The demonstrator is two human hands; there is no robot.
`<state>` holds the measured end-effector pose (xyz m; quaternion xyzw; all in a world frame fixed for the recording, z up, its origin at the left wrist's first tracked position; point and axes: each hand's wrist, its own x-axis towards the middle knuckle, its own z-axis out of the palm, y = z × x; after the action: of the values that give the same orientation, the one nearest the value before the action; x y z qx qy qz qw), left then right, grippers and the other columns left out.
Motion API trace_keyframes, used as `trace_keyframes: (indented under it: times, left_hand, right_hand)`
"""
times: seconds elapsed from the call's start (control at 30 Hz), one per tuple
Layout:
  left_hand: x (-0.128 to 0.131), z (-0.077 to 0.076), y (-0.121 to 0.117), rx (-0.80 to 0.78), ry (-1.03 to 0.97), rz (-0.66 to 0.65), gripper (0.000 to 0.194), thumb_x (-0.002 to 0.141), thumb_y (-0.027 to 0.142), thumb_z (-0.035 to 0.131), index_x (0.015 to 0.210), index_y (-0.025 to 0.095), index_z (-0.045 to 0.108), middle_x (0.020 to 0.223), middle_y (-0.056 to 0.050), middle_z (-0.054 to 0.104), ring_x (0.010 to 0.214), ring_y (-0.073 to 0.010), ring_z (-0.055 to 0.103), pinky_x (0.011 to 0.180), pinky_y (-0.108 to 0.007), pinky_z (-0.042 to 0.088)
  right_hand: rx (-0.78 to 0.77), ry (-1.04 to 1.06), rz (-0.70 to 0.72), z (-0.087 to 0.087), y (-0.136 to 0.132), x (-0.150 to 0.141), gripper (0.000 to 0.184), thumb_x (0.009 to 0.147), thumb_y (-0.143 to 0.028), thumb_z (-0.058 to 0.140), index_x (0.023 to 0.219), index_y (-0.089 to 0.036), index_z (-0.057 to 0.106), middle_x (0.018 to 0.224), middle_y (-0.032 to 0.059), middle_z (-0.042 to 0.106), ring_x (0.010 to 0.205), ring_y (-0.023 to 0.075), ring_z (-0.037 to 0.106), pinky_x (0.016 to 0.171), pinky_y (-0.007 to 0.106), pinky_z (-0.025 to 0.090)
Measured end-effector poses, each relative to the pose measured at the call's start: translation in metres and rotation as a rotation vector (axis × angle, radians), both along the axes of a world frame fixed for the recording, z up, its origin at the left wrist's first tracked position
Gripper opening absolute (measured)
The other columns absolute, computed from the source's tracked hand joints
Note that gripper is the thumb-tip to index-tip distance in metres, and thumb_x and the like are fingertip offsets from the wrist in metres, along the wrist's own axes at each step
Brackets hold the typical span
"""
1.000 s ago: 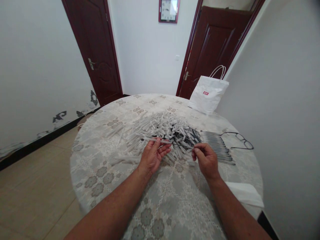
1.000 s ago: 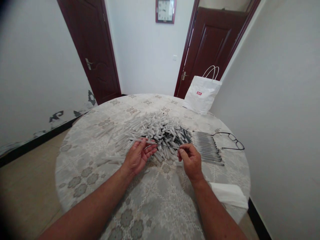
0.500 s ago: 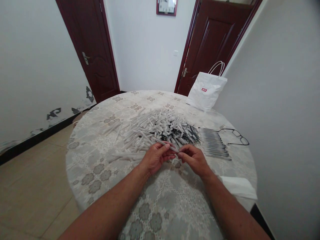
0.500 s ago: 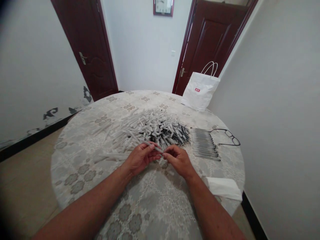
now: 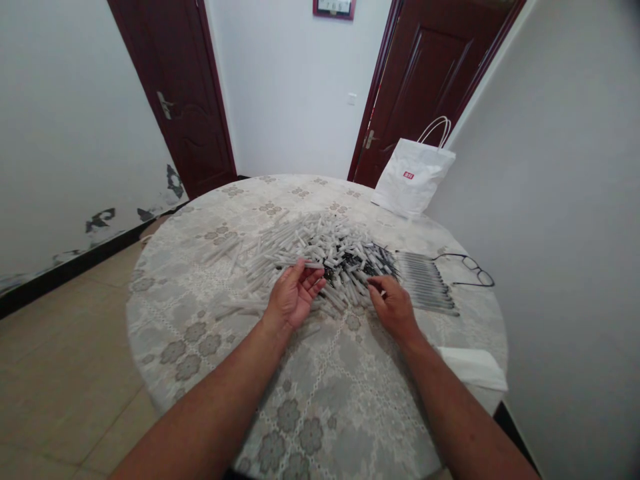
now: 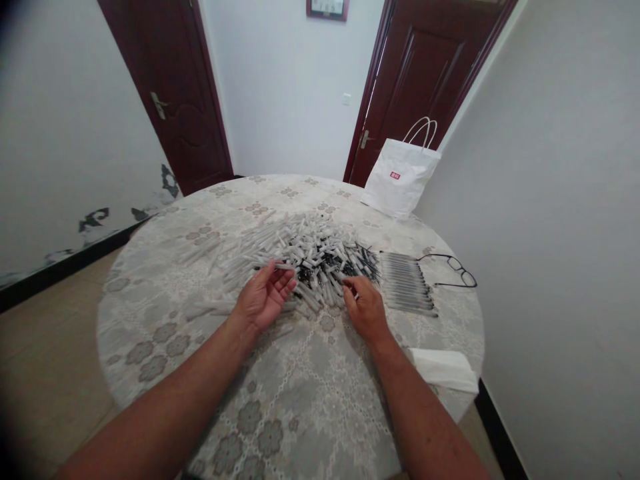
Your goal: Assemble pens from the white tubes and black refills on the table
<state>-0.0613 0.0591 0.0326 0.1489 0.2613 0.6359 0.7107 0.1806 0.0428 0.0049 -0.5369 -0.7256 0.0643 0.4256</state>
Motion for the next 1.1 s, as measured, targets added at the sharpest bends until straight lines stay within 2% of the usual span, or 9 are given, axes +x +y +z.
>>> trace_keyframes:
  times: [0.17, 0.27, 0.4, 0.5, 0.63, 0.9, 1.1]
  left_hand:
    - [-0.007, 0.001, 0.005, 0.029, -0.027, 0.034, 0.014, 0.091, 0.027, 0.067, 0.090, 0.013, 0.067, 0.078, -0.005, 0.075, 0.072, -0.0159, 0.074, 0.066, -0.028, 0.062]
    - [-0.012, 0.003, 0.007, 0.030, -0.032, 0.066, 0.013, 0.090, 0.026, 0.067, 0.089, 0.013, 0.066, 0.077, -0.005, 0.074, 0.070, -0.0154, 0.073, 0.065, -0.027, 0.061]
    - [-0.015, 0.004, 0.010, 0.026, -0.029, 0.098, 0.012, 0.089, 0.025, 0.068, 0.087, 0.013, 0.065, 0.077, -0.004, 0.074, 0.069, -0.0153, 0.073, 0.062, -0.026, 0.060]
    - [-0.016, 0.002, 0.011, 0.032, -0.016, 0.095, 0.014, 0.088, 0.026, 0.070, 0.088, 0.014, 0.066, 0.076, -0.003, 0.073, 0.069, -0.0151, 0.073, 0.061, -0.026, 0.060]
    - [-0.016, 0.002, 0.010, 0.043, 0.001, 0.086, 0.017, 0.086, 0.028, 0.072, 0.089, 0.013, 0.066, 0.076, -0.003, 0.072, 0.067, -0.0144, 0.072, 0.059, -0.025, 0.059]
    - [-0.015, 0.003, 0.008, 0.050, 0.005, 0.080, 0.021, 0.083, 0.031, 0.076, 0.089, 0.013, 0.066, 0.076, -0.003, 0.072, 0.066, -0.0132, 0.070, 0.058, -0.023, 0.057]
    - [-0.015, 0.001, 0.008, 0.054, 0.012, 0.070, 0.023, 0.082, 0.033, 0.077, 0.089, 0.014, 0.066, 0.076, -0.002, 0.072, 0.064, -0.0124, 0.069, 0.057, -0.023, 0.056]
  right_hand:
    - [0.047, -0.167, 0.093, -0.007, 0.004, -0.012, 0.024, 0.096, -0.022, 0.051, 0.113, -0.018, 0.067, 0.103, 0.0108, 0.066, 0.093, 0.0223, 0.062, 0.087, 0.036, 0.050]
    - [0.053, -0.245, 0.121, -0.005, 0.001, -0.026, 0.026, 0.097, -0.020, 0.050, 0.117, -0.018, 0.067, 0.107, 0.0120, 0.065, 0.100, 0.0235, 0.059, 0.092, 0.037, 0.048]
    - [-0.002, -0.411, 0.200, 0.003, -0.003, -0.047, 0.025, 0.099, -0.021, 0.050, 0.114, -0.021, 0.070, 0.103, 0.0097, 0.062, 0.099, 0.0218, 0.056, 0.089, 0.032, 0.046]
    - [-0.071, -0.575, 0.241, 0.006, -0.003, -0.064, 0.021, 0.099, -0.024, 0.052, 0.103, -0.023, 0.072, 0.098, 0.0076, 0.060, 0.093, 0.0199, 0.054, 0.082, 0.029, 0.043]
    - [-0.135, -0.699, 0.202, 0.007, 0.001, -0.083, 0.020, 0.099, -0.026, 0.052, 0.097, -0.023, 0.072, 0.097, 0.0069, 0.059, 0.090, 0.0190, 0.053, 0.076, 0.027, 0.039]
    - [-0.134, -0.681, 0.131, 0.004, 0.004, -0.085, 0.027, 0.097, -0.020, 0.050, 0.115, -0.025, 0.070, 0.099, 0.0080, 0.058, 0.094, 0.0204, 0.053, 0.080, 0.028, 0.038]
    - [-0.151, -0.784, 0.130, 0.007, 0.007, -0.086, 0.021, 0.100, -0.026, 0.051, 0.103, -0.026, 0.072, 0.098, 0.0066, 0.058, 0.090, 0.0191, 0.052, 0.077, 0.028, 0.037]
